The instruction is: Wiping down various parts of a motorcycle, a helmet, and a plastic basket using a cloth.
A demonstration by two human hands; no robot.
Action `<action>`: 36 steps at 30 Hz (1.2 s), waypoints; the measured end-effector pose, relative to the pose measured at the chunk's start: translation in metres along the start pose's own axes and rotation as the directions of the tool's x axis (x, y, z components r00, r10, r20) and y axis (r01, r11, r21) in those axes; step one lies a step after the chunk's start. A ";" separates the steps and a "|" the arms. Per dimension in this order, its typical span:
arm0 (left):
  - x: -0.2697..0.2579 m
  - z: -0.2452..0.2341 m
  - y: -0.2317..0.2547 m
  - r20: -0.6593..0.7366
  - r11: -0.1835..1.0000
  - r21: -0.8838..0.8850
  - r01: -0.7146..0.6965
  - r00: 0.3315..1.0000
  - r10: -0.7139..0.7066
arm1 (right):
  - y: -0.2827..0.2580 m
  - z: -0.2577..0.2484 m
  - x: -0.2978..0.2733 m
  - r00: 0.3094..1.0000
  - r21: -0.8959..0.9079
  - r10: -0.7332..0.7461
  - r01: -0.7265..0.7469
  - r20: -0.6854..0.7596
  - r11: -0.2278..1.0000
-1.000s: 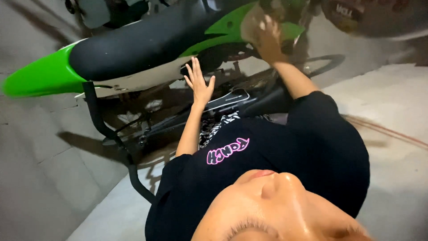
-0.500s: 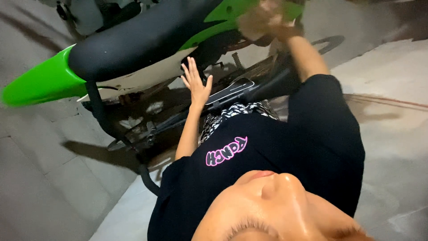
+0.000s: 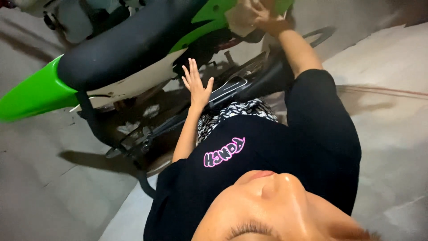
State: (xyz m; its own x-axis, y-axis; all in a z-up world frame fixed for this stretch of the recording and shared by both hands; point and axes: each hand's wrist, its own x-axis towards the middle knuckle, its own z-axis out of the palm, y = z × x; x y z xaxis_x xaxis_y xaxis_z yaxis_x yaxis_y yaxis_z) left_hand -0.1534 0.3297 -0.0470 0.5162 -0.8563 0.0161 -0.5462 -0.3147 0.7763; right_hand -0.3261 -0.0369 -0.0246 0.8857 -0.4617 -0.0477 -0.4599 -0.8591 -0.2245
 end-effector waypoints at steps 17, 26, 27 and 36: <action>0.039 0.135 0.164 0.152 0.993 -0.092 -0.071 0.985 0.084 | 0.083 0.050 -0.003 0.580 -0.464 -0.705 0.533 -0.409 0.707; 0.040 0.174 0.194 0.160 0.975 0.160 -0.155 0.979 0.129 | 0.143 0.062 -0.034 0.654 -0.410 -0.727 0.616 -0.209 0.672; 0.039 0.175 0.195 0.158 0.969 0.174 -0.174 0.976 0.147 | 0.155 0.062 -0.039 0.689 -0.286 -0.719 0.673 -0.096 0.682; 0.036 0.178 0.191 0.202 0.941 0.191 -0.281 0.949 0.242 | 0.111 0.054 -0.028 0.695 -0.561 -0.719 0.603 0.019 0.567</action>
State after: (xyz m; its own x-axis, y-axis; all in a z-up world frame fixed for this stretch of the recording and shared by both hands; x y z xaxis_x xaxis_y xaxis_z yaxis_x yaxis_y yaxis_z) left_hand -0.3566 0.1658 -0.0104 0.2243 -0.9715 0.0763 -0.7848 -0.1336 0.6052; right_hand -0.3988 -0.1073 -0.1008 0.9472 0.3012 0.1096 0.2378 -0.8897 0.3898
